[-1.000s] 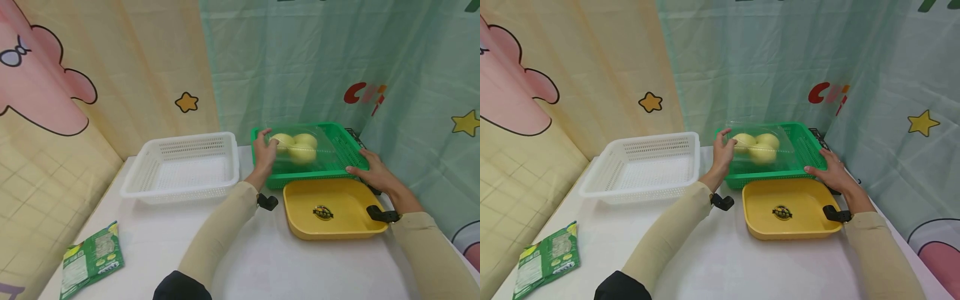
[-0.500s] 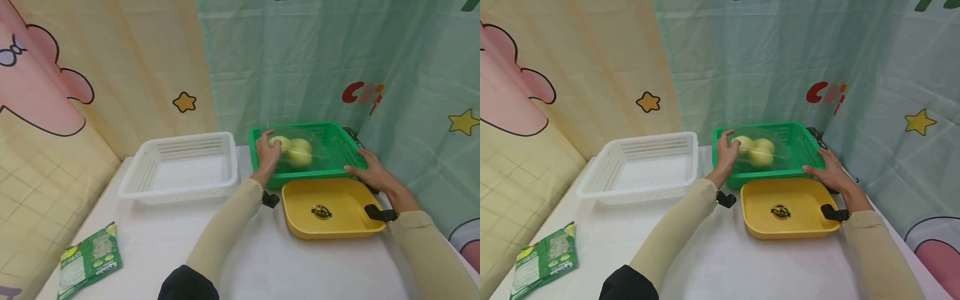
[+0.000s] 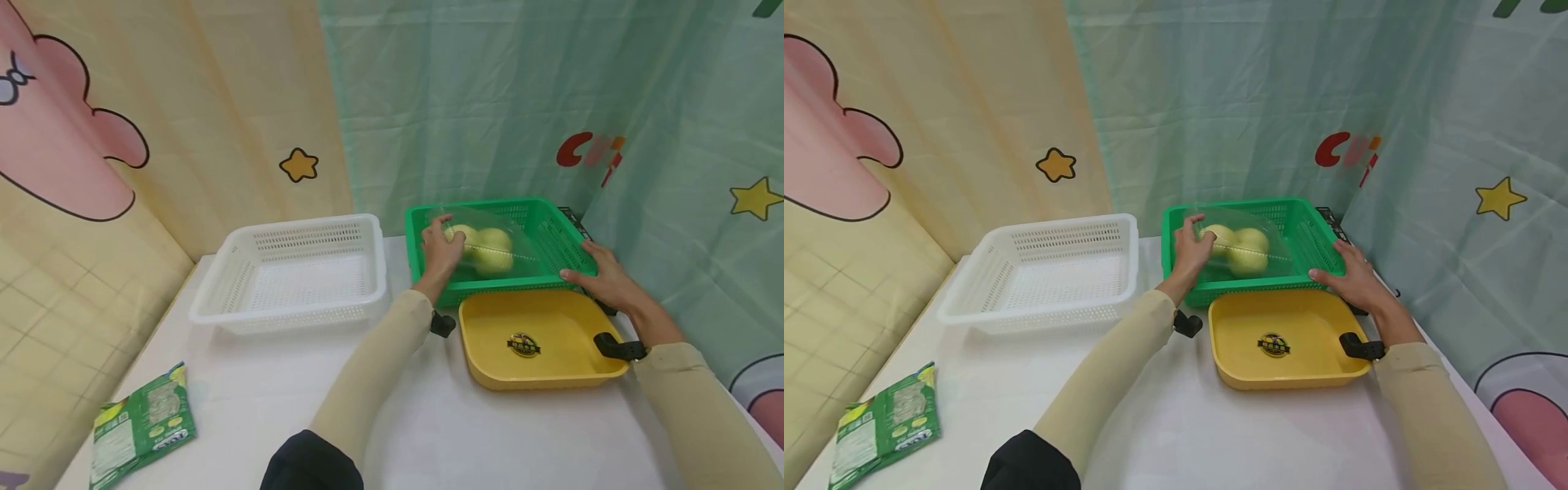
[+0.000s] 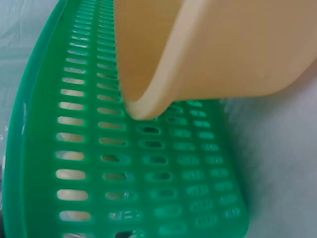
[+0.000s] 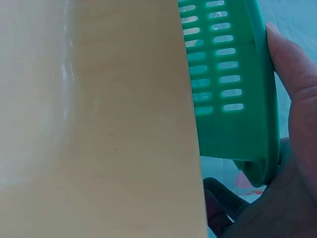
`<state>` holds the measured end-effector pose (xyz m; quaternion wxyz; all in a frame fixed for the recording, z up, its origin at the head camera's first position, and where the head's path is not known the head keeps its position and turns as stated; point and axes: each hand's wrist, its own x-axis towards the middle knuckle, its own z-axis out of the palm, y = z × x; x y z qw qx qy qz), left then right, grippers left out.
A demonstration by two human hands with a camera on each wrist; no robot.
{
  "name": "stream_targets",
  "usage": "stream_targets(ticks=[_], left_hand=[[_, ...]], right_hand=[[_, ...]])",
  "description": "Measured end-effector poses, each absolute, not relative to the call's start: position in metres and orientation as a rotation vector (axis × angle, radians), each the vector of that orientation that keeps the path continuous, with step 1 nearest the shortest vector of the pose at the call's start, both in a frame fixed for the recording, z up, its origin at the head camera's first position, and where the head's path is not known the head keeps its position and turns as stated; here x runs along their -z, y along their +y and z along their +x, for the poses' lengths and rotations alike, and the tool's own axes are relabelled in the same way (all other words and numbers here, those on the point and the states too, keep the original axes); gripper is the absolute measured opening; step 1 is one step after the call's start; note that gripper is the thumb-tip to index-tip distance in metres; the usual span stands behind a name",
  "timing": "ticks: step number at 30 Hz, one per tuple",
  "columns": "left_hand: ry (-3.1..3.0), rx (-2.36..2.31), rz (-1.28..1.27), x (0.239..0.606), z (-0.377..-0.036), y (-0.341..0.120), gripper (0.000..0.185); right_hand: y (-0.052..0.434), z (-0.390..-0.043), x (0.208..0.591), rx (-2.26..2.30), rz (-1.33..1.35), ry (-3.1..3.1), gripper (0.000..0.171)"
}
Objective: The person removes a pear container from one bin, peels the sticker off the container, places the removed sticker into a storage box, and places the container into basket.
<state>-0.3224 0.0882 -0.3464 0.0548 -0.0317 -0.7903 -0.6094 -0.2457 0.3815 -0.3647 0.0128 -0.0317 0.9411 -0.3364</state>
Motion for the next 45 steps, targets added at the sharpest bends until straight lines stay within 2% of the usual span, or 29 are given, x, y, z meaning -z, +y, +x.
stream_targets(ticks=[12,25,45], left_hand=[[-2.703,1.665,-0.199,0.3475,-0.3216,0.0807,0.057],[-2.858,1.585,-0.187,0.3484,-0.3229,0.0854,0.058],[-3.108,1.332,-0.306,0.3477,-0.3249,0.0828,0.06]], right_hand=[[0.3808,-0.2452,0.363,1.038,-0.098,2.933,0.09],[0.3812,-0.2473,0.3633,1.051,-0.091,2.929,0.09],[0.3824,-0.2483,0.3644,1.051,-0.096,2.928,0.09]])
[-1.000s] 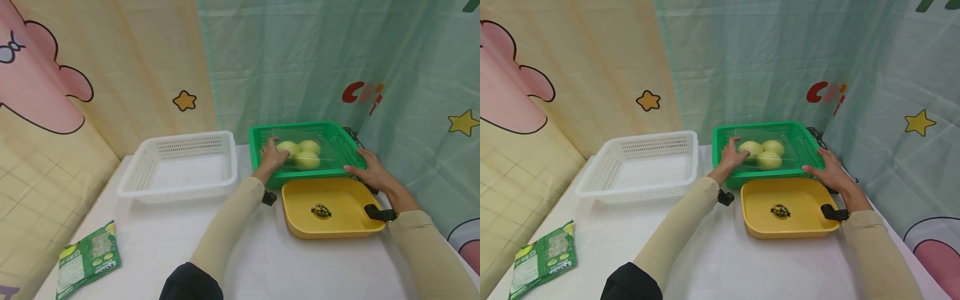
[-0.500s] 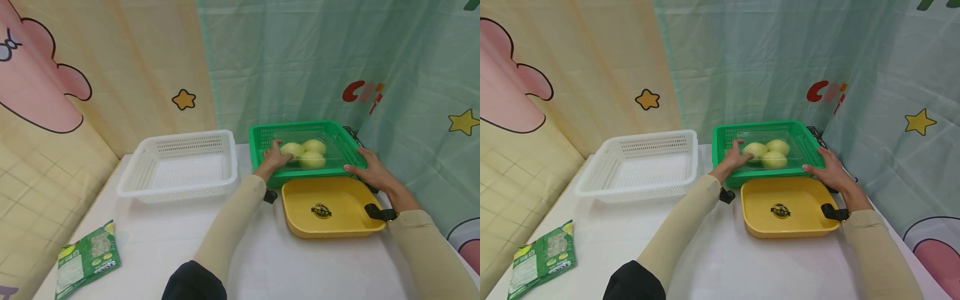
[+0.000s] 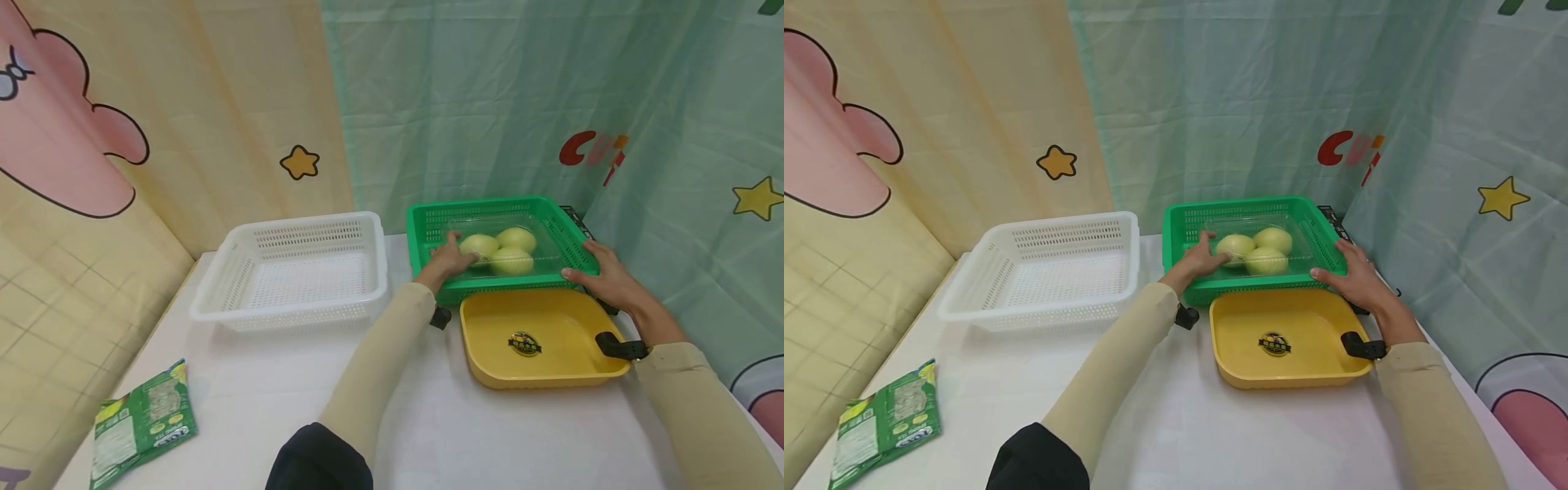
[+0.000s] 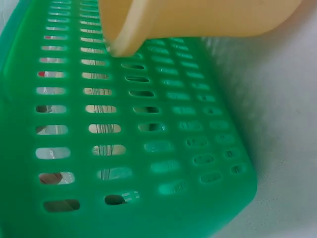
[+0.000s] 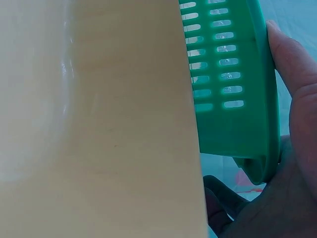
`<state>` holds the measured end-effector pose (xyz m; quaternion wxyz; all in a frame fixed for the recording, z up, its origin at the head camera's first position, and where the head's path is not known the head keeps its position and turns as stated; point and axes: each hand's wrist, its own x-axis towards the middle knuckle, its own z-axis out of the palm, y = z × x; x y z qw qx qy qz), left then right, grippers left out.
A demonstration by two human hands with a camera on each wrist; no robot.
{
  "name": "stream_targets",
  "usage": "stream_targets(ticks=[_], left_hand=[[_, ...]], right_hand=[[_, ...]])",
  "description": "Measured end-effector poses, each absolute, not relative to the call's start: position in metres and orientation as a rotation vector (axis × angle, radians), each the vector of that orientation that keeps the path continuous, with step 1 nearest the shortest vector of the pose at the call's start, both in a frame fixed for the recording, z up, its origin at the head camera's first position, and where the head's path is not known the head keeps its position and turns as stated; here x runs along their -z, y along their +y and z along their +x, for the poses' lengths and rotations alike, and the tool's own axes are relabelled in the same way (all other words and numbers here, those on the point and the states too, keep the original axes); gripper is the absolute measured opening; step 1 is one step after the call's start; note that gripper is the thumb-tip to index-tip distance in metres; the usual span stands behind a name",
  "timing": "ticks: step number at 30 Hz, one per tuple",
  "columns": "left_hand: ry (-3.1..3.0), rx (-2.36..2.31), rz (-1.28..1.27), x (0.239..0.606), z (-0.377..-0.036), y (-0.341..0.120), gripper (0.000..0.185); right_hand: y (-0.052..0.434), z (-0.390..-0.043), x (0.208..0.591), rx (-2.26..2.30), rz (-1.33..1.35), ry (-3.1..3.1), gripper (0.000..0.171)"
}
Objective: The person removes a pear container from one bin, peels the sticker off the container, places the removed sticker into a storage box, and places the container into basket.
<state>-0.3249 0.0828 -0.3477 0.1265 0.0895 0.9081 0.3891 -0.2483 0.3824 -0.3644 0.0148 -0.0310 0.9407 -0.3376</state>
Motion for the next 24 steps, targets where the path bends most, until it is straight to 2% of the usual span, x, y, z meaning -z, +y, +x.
stream_targets(ticks=[15,24], left_hand=[[2.691,-1.171,0.408,0.337,-0.309,0.069,0.063],[2.669,-1.328,0.516,0.333,-0.295,0.053,0.057]], right_hand=[[0.382,-0.248,0.365,1.044,-0.096,2.924,0.089],[0.383,-0.248,0.365,1.025,-0.088,2.921,0.09]])
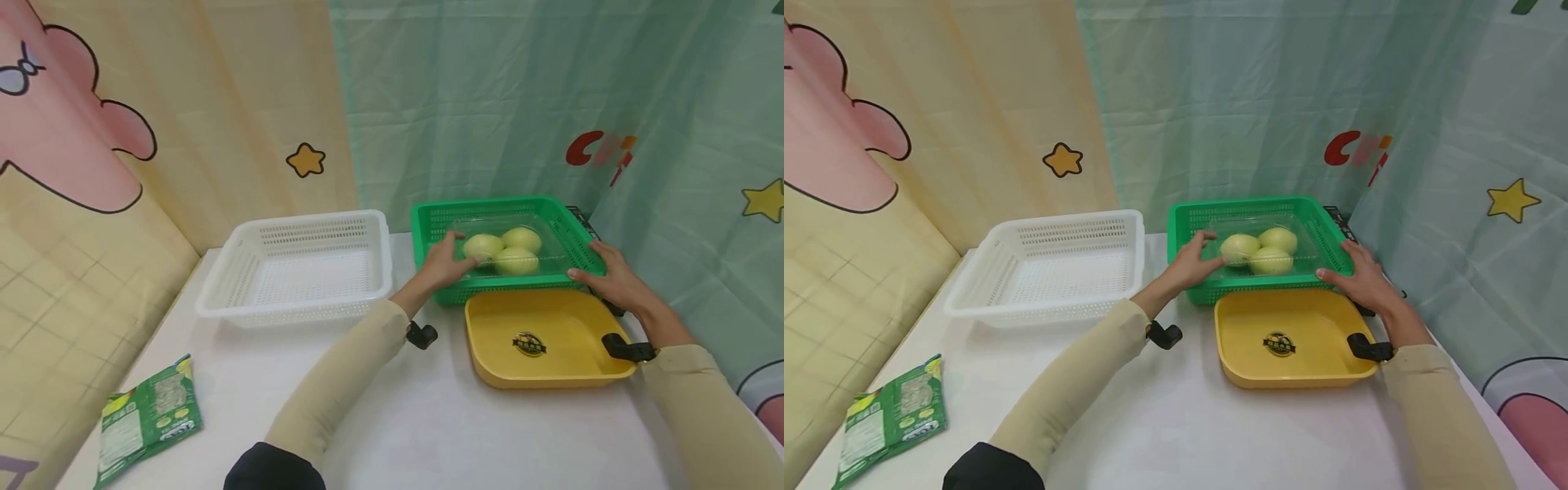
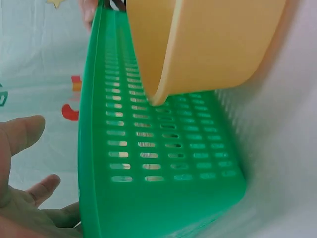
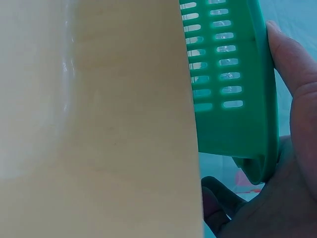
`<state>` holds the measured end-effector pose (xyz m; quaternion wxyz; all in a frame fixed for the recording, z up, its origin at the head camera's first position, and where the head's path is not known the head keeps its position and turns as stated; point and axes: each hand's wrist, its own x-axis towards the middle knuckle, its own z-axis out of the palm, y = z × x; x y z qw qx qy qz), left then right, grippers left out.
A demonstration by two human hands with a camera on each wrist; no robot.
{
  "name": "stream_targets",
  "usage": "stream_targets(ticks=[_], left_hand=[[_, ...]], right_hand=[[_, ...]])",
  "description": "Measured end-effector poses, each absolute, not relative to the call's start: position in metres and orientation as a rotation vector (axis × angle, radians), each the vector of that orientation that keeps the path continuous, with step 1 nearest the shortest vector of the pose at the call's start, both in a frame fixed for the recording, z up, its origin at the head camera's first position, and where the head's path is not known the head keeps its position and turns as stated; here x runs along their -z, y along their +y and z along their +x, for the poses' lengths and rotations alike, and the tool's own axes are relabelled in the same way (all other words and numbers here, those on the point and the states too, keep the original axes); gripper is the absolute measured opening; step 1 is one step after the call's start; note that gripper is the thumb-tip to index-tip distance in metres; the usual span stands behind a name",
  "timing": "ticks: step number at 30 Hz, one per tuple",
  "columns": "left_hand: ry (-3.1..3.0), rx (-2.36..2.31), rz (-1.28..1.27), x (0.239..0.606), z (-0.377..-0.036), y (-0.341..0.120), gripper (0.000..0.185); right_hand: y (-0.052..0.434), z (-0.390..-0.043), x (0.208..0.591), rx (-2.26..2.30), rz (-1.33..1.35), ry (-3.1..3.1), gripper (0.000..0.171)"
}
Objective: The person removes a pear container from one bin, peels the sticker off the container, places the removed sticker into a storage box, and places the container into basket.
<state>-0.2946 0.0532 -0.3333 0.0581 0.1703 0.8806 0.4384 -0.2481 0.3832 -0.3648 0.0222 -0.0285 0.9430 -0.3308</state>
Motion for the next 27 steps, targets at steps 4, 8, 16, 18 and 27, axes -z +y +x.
stream_targets(ticks=[4,8,16,18,27], left_hand=[[2.652,-1.35,0.575,0.335,-0.287,0.046,0.056],[2.595,-1.409,0.609,0.336,-0.278,0.037,0.054],[2.514,-1.507,0.688,0.332,-0.261,0.014,0.05],[2.507,-1.518,0.715,0.332,-0.258,0.008,0.05],[2.434,-1.587,0.758,0.331,-0.245,-0.012,0.049]], right_hand=[[0.384,-0.248,0.364,0.998,-0.074,2.926,0.091],[0.384,-0.248,0.362,0.97,-0.064,2.919,0.091],[0.382,-0.245,0.352,0.979,-0.032,2.931,0.091],[0.382,-0.243,0.349,0.993,-0.046,2.958,0.089],[0.365,-0.227,0.331,0.995,-0.173,3.133,0.079]])
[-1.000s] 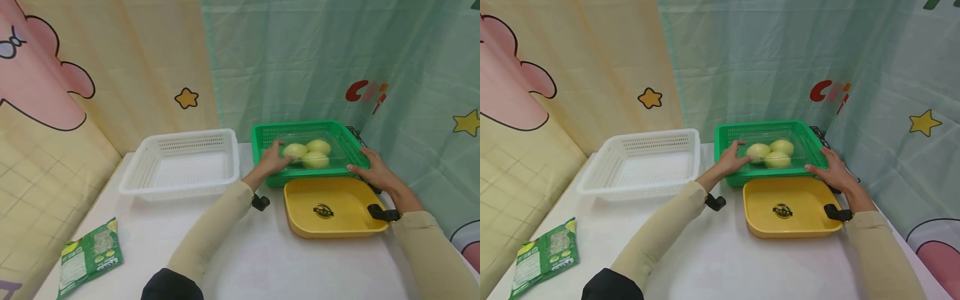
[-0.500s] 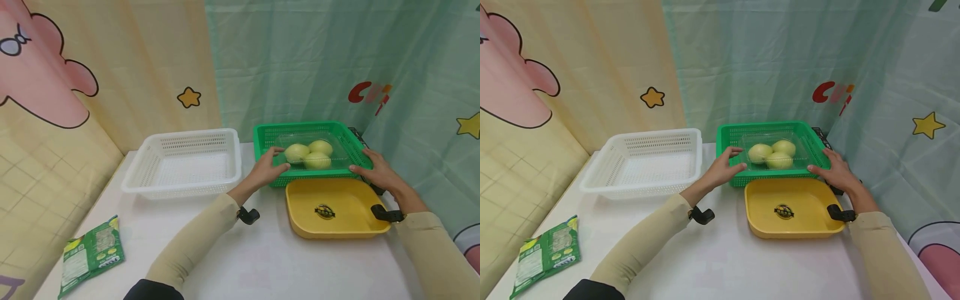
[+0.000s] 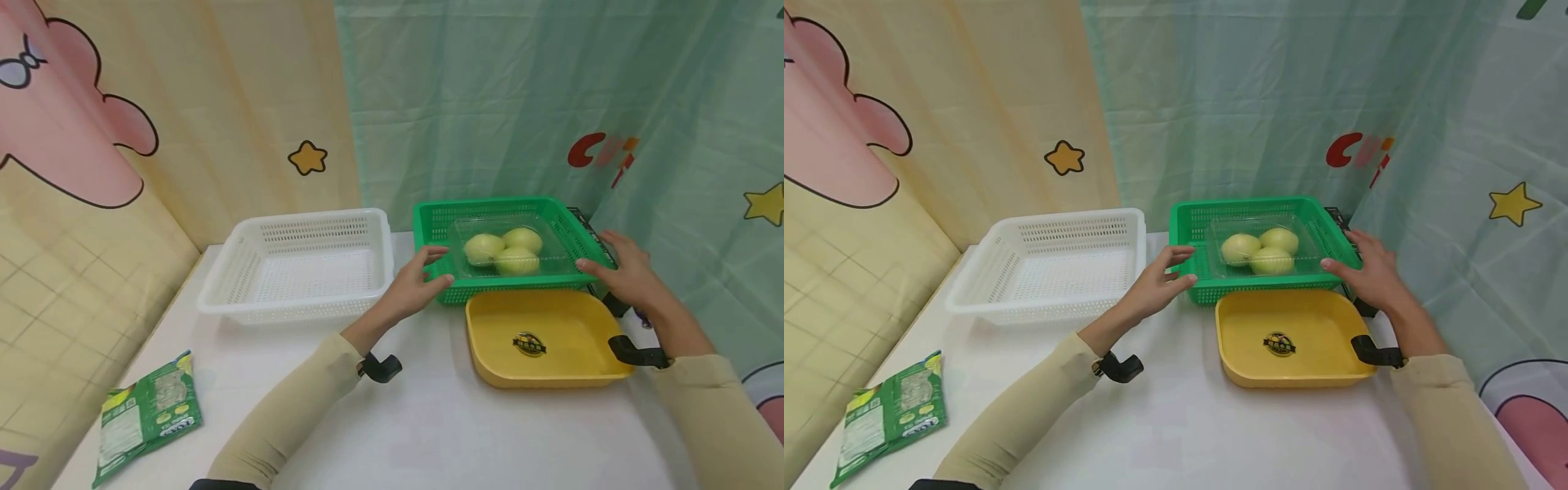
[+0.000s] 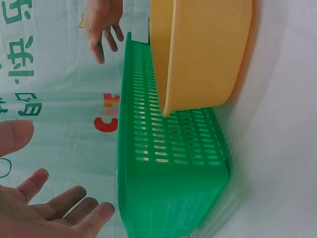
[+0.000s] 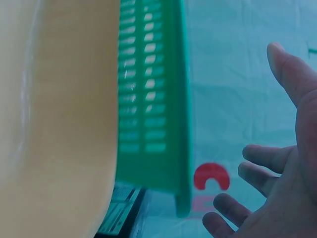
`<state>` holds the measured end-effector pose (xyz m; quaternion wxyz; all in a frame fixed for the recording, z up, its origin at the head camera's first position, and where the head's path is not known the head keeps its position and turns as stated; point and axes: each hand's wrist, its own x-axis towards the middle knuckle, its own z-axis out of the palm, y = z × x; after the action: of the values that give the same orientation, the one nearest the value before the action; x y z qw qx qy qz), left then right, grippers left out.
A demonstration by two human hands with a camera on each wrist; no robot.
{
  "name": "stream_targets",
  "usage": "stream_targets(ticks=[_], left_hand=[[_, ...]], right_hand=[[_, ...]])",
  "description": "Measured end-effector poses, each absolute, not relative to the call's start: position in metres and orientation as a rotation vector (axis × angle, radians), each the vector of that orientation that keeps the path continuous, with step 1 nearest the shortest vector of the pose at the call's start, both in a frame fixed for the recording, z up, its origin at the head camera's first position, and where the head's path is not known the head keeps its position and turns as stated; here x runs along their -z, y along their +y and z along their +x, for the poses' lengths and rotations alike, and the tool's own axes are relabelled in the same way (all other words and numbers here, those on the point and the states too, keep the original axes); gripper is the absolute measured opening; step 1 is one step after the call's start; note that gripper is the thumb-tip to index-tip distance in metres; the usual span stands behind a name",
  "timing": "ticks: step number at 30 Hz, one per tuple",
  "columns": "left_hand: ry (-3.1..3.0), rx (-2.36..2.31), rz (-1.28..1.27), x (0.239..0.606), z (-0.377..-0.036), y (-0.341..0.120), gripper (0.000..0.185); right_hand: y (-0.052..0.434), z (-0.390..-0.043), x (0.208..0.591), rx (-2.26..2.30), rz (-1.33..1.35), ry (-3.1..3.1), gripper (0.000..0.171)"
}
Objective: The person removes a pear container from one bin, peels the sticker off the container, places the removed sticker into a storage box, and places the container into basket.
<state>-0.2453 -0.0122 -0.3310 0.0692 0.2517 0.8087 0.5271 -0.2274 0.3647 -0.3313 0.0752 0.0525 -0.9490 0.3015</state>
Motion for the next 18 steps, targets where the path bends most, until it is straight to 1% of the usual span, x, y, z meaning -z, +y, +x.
stream_targets(ticks=[8,18], left_hand=[[2.561,-1.57,0.769,0.33,-0.229,-0.037,0.05],[2.734,-1.546,0.588,0.324,-0.205,-0.069,0.051]], right_hand=[[0.333,-0.212,0.322,-0.943,0.28,-2.711,0.073],[0.294,-0.191,0.316,-0.951,0.402,-2.64,0.072]])
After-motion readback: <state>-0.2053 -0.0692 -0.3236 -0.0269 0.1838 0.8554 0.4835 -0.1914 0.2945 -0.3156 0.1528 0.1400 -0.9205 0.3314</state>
